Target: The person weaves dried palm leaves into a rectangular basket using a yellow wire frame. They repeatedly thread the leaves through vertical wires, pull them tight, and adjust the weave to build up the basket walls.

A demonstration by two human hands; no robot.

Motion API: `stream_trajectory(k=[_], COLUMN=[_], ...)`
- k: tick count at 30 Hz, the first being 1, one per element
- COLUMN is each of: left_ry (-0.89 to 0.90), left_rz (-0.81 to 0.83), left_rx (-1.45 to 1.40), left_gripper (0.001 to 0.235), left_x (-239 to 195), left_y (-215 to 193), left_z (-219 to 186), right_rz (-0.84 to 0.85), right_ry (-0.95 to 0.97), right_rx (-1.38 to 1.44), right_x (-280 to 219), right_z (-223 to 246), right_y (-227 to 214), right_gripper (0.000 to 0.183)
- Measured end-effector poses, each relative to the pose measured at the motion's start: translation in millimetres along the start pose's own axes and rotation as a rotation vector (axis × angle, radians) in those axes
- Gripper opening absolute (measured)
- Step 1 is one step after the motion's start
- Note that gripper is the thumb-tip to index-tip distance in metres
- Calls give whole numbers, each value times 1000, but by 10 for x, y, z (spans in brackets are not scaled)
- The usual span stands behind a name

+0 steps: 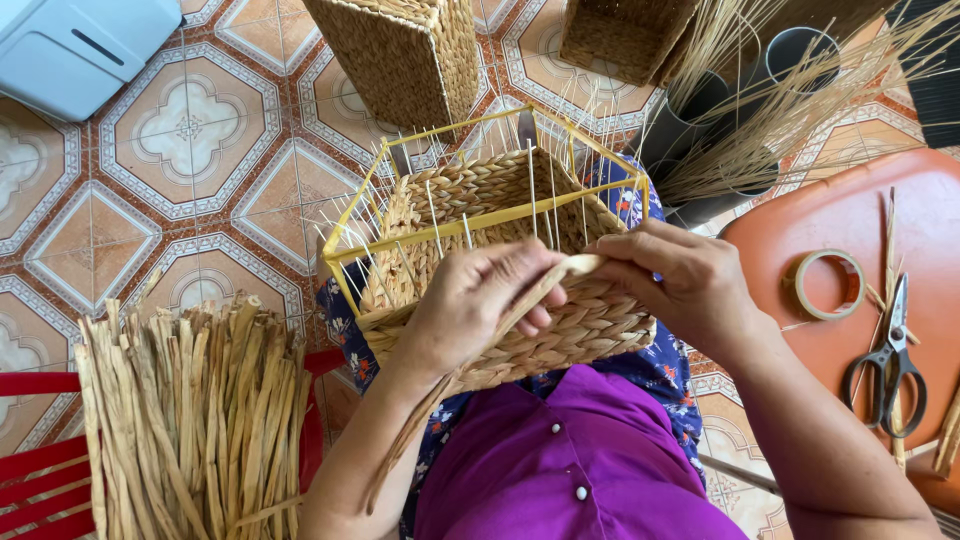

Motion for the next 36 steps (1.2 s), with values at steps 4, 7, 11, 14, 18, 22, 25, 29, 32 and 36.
stream_trajectory(k=[4,7,11,14,18,22,25,29,32,36], left_ry=[-75,-112,-159,-199,-35,-48,354,677,705,655], left_rz=[-21,-28,3,-11,-171,-107,-321,-526,-451,-417], left_rx=[4,266,507,528,783,474,559,727,661,618], left_gripper=[36,39,58,61,51,31,16,6,5,6], left_x=[60,104,186,221,240,232,54,-272,-237,-186], left_y=[54,190,333,372,345,334,296,359,395,373], left_z=[7,-87,-175,-167,-251,-138,-449,-513,-370,-326], right_rz=[-2,-7,26,45,81,60,32,-1,-43,-88], right_ry=[-11,5,-27,-57,42,98,165,308,322,198], right_rx=[-55,-41,17,114,183,252,263,265,245,59], right_x=[-46,-85,-139,-157,-215,-243,-215,-135,-64,60], right_z=[-31,-54,-84,-108,-238,-285,-311,-337,-268,-89], right_y=[78,74,71,59,117,131,93,81,95,51], right_gripper=[15,13,14,17,14,12,10,10,10,10])
Point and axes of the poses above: each hand's wrist, its own x-axis towards the middle knuckle, its own y-axis out of the palm, z = x × y, the point moved 9 cm from there along x, towards the middle knuckle, and after that the axes turned 9 degrees about -y, right-handed, at the moved point
